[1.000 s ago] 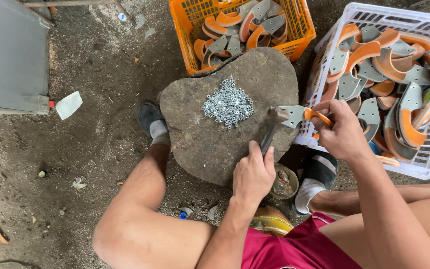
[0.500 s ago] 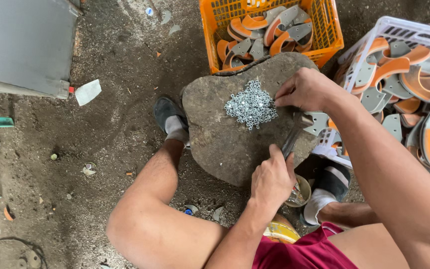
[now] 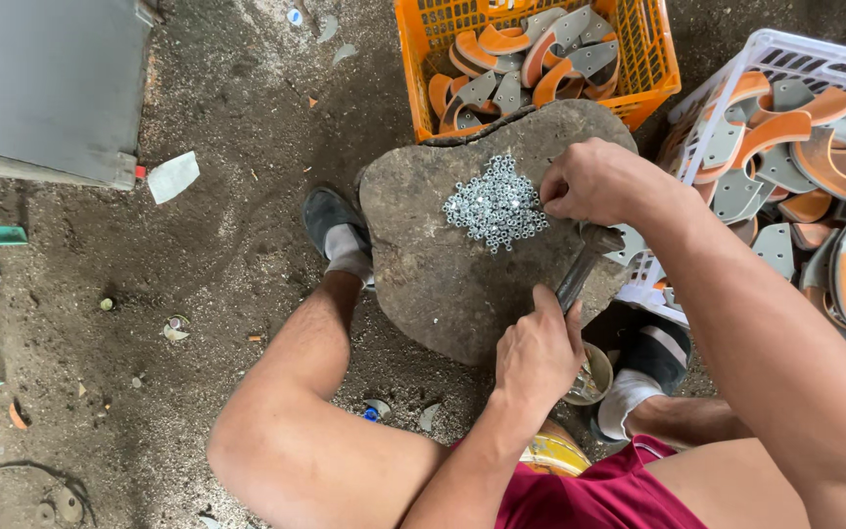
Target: The person sits on the ground and uses a hammer to drive metal rivets into the holes of slipper soles placed on a large stone. They repeatedly pick up rivets, position them, and strike them until flush, then place the finished sole into a nearby basket.
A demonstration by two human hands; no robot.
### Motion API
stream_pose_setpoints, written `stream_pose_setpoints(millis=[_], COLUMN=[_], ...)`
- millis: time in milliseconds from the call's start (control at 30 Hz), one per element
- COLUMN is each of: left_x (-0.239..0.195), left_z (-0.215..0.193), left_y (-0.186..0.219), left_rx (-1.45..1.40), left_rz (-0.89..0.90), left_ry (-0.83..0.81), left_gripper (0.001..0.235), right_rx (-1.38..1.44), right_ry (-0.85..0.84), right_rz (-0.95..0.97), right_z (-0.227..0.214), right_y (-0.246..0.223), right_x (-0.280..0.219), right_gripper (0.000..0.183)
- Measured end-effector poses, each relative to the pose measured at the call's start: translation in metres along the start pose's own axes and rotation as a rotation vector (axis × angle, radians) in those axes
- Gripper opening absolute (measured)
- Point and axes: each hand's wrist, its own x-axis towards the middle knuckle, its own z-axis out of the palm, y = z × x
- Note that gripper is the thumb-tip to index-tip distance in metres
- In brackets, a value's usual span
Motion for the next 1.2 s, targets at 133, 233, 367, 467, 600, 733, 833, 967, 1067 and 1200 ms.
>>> stream_pose_setpoints(millis=[133,233,367,467,600,733,833,967,1067,1200], left_x=[-0.002,-0.001,0.000,0.001,0.001,0.002,0.002,0.002,0.002,0.003], left_z=[0.002,0.002,0.003,0.005,0.009,0.011,0.012,0.012,0.012,0.012], left_y=[0.001,0.000,-0.002,-0.003,-0.005,-0.005,-0.005,-0.004,-0.004,-0.003], left_rx=[0.012,-0.023,-0.023,-0.006,0.014,0.057,0.057,0.063,0.063,0.070], left_rz=[-0.020,-0.022,0.007,0.000,-0.006,-0.024,-0.004,-0.030,-0.046,-0.042], left_ry=[-0.002,0.000,0.038,0.032,0.030,0.021,0.038,0.020,0.008,0.010], left_gripper=[0.034,0.036,0.048,0.052,0.050,0.048,0.045,0.043,0.042,0.043], right_rx=[-0.036,0.051,0.187,0.042,0.151,0.142,0.136,0.154,0.131,0.177], right_ry=[0.005,-0.034,0.113,0.188,0.449,0.625,0.708,0.743,0.735,0.732], right_rz=[-0.125,-0.074,0.236,0.016,-0.098,-0.139,-0.185,-0.183,-0.183,-0.147], right_z=[0.001,-0.010,-0.024,0.003,0.047,0.066,0.072,0.077,0.077,0.076], right_y=[-0.001,0.005,0.039,0.054,0.063,0.062,0.061,0.062,0.063,0.063], right_x=[0.003,-0.002,-0.052,-0.087,-0.102,-0.108,-0.106,-0.106,-0.105,-0.109], right_gripper=[0.021,0.021,0.018,0.018,0.016,0.017,0.015,0.019,0.022,0.022])
